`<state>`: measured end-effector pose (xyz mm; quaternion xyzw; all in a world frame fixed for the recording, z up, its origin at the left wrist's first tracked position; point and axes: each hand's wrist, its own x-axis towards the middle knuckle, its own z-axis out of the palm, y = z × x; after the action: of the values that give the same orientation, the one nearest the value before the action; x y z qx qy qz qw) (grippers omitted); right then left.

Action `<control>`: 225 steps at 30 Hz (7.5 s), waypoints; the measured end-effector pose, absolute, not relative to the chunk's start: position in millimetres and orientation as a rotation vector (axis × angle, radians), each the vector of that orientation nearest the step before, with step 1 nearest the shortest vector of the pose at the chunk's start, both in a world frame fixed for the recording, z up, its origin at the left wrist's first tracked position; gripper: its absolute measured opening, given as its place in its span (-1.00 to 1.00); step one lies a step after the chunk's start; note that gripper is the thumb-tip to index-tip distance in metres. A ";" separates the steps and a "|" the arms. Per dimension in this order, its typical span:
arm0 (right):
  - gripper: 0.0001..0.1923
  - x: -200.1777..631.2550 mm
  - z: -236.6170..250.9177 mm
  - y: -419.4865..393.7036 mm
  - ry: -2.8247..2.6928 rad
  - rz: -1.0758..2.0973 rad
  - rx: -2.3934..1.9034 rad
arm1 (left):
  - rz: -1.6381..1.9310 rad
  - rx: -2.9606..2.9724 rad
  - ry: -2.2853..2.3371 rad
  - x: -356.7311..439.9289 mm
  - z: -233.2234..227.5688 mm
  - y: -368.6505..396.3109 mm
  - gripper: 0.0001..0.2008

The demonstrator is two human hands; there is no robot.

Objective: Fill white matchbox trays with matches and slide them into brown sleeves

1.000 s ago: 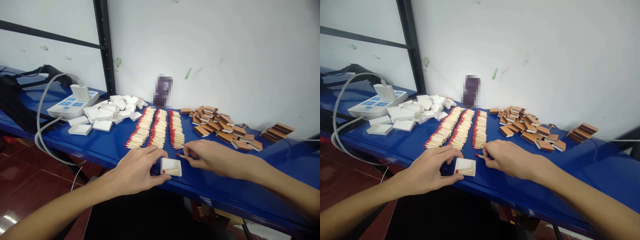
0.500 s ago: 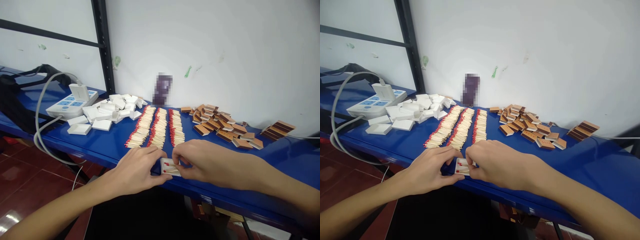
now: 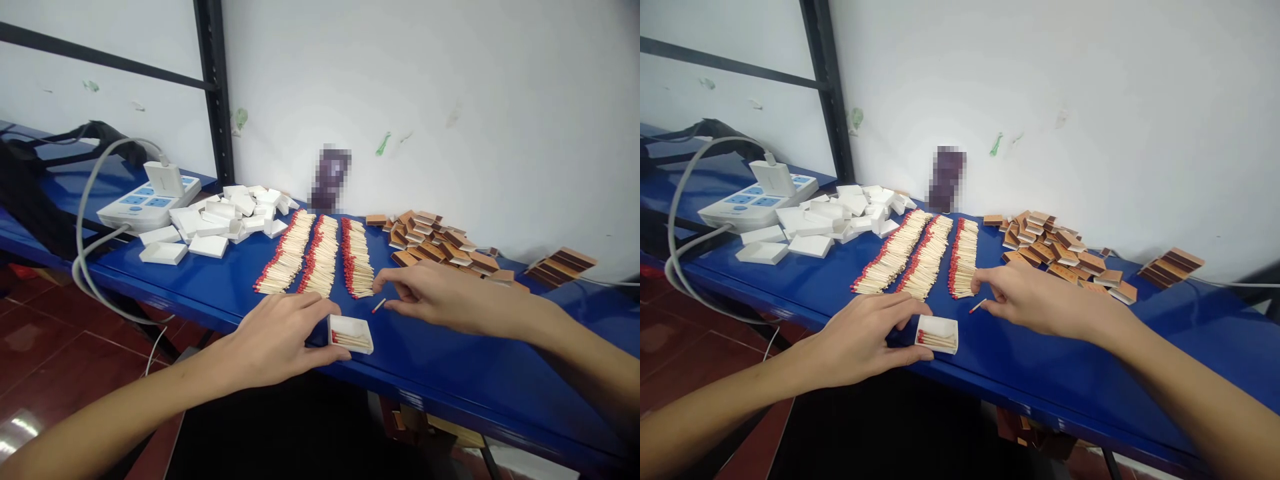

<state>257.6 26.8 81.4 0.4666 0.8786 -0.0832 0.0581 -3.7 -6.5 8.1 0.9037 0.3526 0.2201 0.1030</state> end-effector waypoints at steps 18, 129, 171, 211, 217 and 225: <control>-0.82 258.2 49.6 33.2 2.921 -0.268 1.413 | 0.828 2.686 0.891 -5.8 3.7 -3.7 -0.64; -0.79 256.4 35.0 38.1 3.115 -0.332 1.541 | 0.765 2.707 0.877 -6.5 5.0 -2.3 -0.65; -0.71 250.1 36.4 33.2 2.929 -0.670 1.760 | 0.752 2.710 0.880 -6.1 5.3 -1.3 -0.64; -0.77 230.8 60.8 -1.4 2.907 -0.982 1.533 | 0.790 2.640 0.984 -5.1 3.2 -1.1 -0.66; -0.76 218.8 58.4 -8.1 3.001 -0.561 1.317 | 0.805 2.630 0.959 -5.5 5.1 -1.5 -0.68; -0.74 219.1 73.2 -9.4 2.895 -0.553 1.183 | 0.806 2.645 0.948 -5.2 4.5 -1.4 -0.67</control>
<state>219.1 -9.4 73.2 0.3725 0.9114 -0.1740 -0.0172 -5.2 -1.4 4.5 0.8995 0.3223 0.2742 0.1091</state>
